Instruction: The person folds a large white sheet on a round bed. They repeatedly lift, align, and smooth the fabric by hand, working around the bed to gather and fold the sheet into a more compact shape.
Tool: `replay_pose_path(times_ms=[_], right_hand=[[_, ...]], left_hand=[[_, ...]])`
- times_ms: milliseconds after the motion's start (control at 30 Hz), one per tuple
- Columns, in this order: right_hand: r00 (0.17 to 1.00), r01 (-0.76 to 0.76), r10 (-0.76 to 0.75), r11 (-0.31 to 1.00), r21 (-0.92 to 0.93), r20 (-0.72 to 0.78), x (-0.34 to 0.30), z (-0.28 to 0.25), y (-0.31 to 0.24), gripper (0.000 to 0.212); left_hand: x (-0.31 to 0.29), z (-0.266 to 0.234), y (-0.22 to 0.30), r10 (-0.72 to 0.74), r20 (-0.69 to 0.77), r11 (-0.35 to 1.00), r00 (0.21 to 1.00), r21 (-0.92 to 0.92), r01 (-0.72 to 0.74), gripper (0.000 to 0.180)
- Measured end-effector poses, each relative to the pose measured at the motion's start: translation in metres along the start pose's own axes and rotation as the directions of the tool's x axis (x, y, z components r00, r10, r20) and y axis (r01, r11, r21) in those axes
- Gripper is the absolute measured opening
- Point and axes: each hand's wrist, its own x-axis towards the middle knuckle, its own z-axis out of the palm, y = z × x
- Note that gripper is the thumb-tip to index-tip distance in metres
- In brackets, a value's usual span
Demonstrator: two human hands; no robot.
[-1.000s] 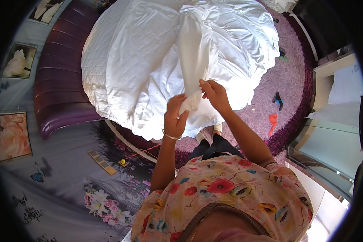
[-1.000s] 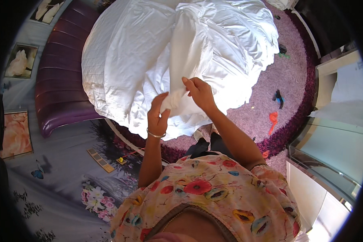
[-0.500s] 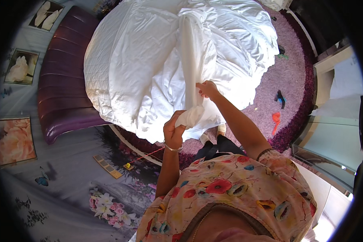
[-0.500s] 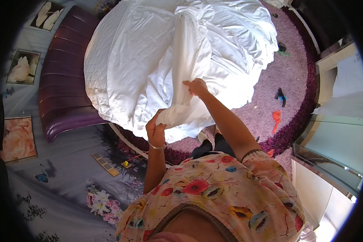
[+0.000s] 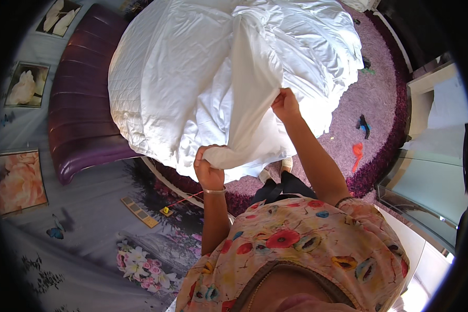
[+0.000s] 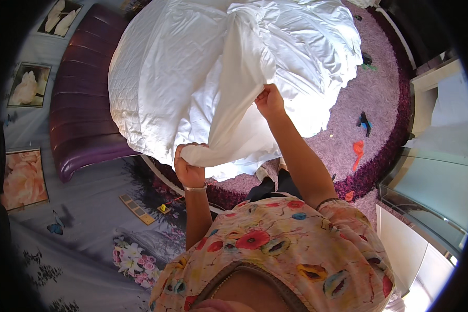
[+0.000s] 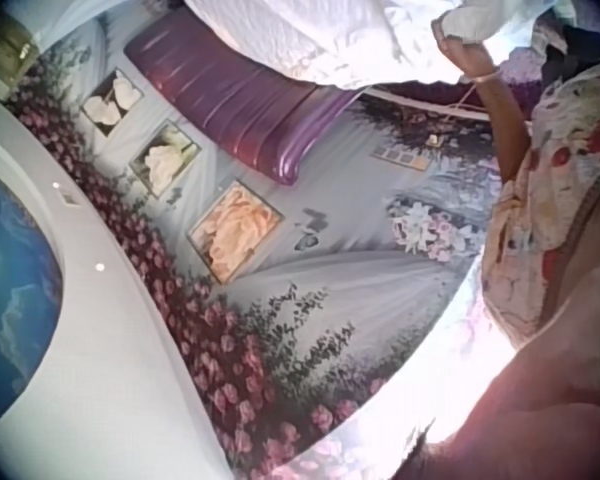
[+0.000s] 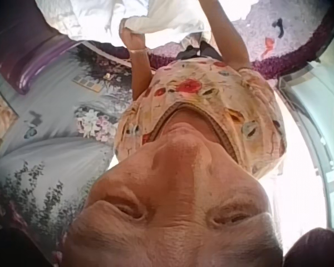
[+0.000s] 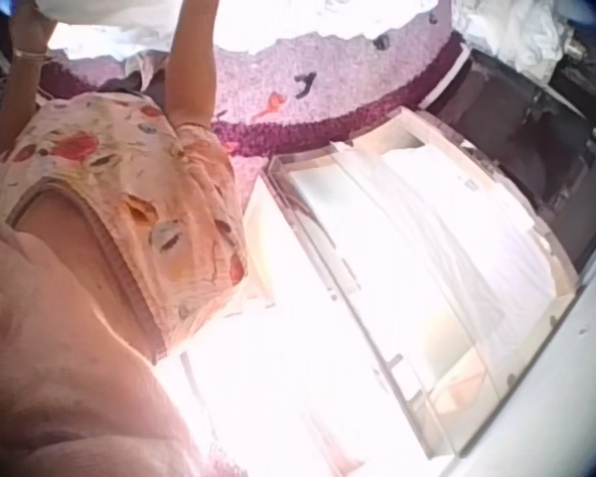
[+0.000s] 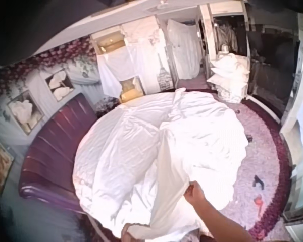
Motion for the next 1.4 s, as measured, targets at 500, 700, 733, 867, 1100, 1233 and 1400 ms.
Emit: replay_pose_path(times_ms=[500, 700, 733, 867, 1100, 1233, 1400], right_hand=[[0.981, 0.068, -0.163, 0.799, -0.597, -0.107, -0.085, 0.064, 0.001, 0.035], [0.942, 0.332, -0.183, 0.387, -0.86, 0.281, -0.119, 0.06, 0.052, 0.036], [0.927, 0.372, -0.166, 0.285, -0.883, 0.337, -0.126, 0.061, 0.055, 0.037], [0.771, 0.623, -0.243, 0.091, -0.777, 0.589, -0.129, 0.062, 0.055, 0.04], [0.985, 0.174, -0.098, 0.462, -0.87, 0.145, -0.113, 0.065, 0.05, 0.038], [0.986, 0.153, -0.124, 0.443, -0.883, 0.109, -0.054, 0.045, 0.043, 0.033], [0.996, -0.056, -0.044, 0.294, -0.954, -0.072, -0.013, 0.057, 0.045, 0.035]], left_hand=[[0.048, -0.018, -0.007, 0.087, -0.122, 0.366, 0.989, 0.927, 0.082, 0.019], [0.037, 0.042, -0.037, -0.156, 0.335, 0.011, 0.929, 0.941, -0.338, 0.045], [0.034, 0.039, -0.044, -0.132, 0.296, -0.007, 0.946, 0.954, -0.299, 0.042], [0.028, 0.023, -0.051, -0.128, 0.222, 0.061, 0.967, 0.975, -0.215, 0.031], [0.023, 0.023, -0.013, -0.047, 0.152, 0.047, 0.987, 0.988, -0.149, 0.013], [0.016, 0.023, -0.003, -0.019, 0.13, 0.113, 0.991, 0.985, -0.127, 0.009], [0.006, 0.024, -0.008, -0.008, 0.145, 0.138, 0.989, 0.98, -0.142, 0.008]])
